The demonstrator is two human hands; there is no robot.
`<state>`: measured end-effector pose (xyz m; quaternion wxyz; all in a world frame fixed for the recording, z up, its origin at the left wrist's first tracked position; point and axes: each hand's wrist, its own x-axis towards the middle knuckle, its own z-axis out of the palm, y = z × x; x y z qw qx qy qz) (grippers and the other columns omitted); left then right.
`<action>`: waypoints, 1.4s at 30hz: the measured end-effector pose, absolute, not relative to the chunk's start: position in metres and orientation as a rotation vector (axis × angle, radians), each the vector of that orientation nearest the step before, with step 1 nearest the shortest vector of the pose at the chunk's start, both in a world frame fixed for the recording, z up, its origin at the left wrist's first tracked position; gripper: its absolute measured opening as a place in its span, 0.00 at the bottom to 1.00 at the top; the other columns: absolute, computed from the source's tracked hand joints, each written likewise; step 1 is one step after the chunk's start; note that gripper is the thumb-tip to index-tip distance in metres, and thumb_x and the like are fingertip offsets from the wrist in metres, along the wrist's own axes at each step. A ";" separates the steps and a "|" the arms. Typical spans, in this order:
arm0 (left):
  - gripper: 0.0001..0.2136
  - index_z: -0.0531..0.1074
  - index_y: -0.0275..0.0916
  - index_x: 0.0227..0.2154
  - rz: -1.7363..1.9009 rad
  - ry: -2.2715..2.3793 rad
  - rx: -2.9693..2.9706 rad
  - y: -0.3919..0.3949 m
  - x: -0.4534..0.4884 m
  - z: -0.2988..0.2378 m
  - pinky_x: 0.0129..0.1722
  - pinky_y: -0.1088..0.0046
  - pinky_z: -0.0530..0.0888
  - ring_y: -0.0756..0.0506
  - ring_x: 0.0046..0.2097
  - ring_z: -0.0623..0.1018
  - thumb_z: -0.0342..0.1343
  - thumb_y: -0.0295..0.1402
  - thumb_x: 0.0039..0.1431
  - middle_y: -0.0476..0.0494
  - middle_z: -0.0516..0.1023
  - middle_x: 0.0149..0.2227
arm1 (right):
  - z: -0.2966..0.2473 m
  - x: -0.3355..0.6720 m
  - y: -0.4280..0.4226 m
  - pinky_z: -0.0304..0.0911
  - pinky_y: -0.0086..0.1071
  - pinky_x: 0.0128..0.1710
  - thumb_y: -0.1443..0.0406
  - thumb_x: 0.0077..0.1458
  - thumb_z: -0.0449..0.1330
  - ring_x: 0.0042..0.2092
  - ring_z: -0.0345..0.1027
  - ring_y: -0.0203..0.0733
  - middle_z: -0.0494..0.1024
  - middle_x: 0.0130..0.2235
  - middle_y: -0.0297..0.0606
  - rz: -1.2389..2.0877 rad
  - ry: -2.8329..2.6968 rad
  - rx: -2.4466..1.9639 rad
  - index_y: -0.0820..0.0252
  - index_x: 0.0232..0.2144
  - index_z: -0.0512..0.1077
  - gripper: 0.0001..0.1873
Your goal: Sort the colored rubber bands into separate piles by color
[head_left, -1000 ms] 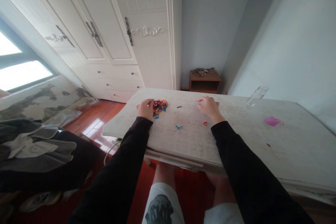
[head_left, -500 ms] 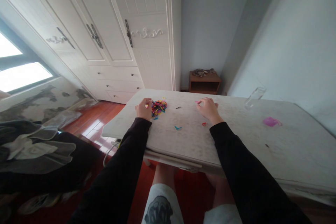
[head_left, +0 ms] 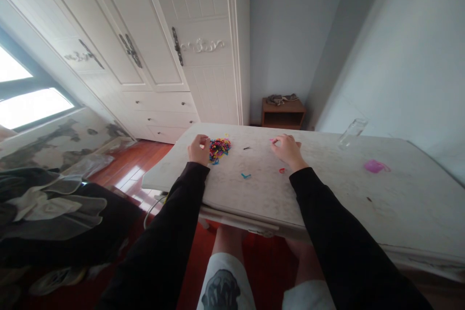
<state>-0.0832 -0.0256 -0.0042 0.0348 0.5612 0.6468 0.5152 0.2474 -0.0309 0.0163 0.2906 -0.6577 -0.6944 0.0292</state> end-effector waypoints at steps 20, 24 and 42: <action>0.07 0.74 0.41 0.38 1.611 1.922 1.780 -0.023 -0.083 -0.007 0.42 0.69 0.74 0.46 0.36 0.81 0.55 0.30 0.57 0.47 0.81 0.33 | 0.012 0.246 -0.029 0.59 0.47 0.50 0.64 0.59 0.57 0.54 0.68 0.54 0.82 0.48 0.41 0.030 -1.875 -1.790 0.56 0.35 0.80 0.10; 0.07 0.76 0.41 0.39 1.586 1.937 1.771 -0.023 -0.083 -0.007 0.44 0.68 0.75 0.45 0.38 0.82 0.56 0.32 0.58 0.46 0.83 0.34 | 0.012 0.246 -0.029 0.59 0.48 0.51 0.64 0.59 0.57 0.54 0.68 0.54 0.82 0.49 0.42 0.032 -1.878 -1.790 0.56 0.35 0.80 0.10; 0.16 0.81 0.45 0.48 0.860 1.451 2.806 -0.042 -0.030 0.004 0.60 0.57 0.63 0.43 0.55 0.78 0.49 0.28 0.67 0.43 0.83 0.52 | 0.013 0.242 -0.028 0.57 0.49 0.52 0.64 0.57 0.56 0.53 0.67 0.54 0.81 0.46 0.43 0.046 -1.897 -1.759 0.56 0.33 0.80 0.11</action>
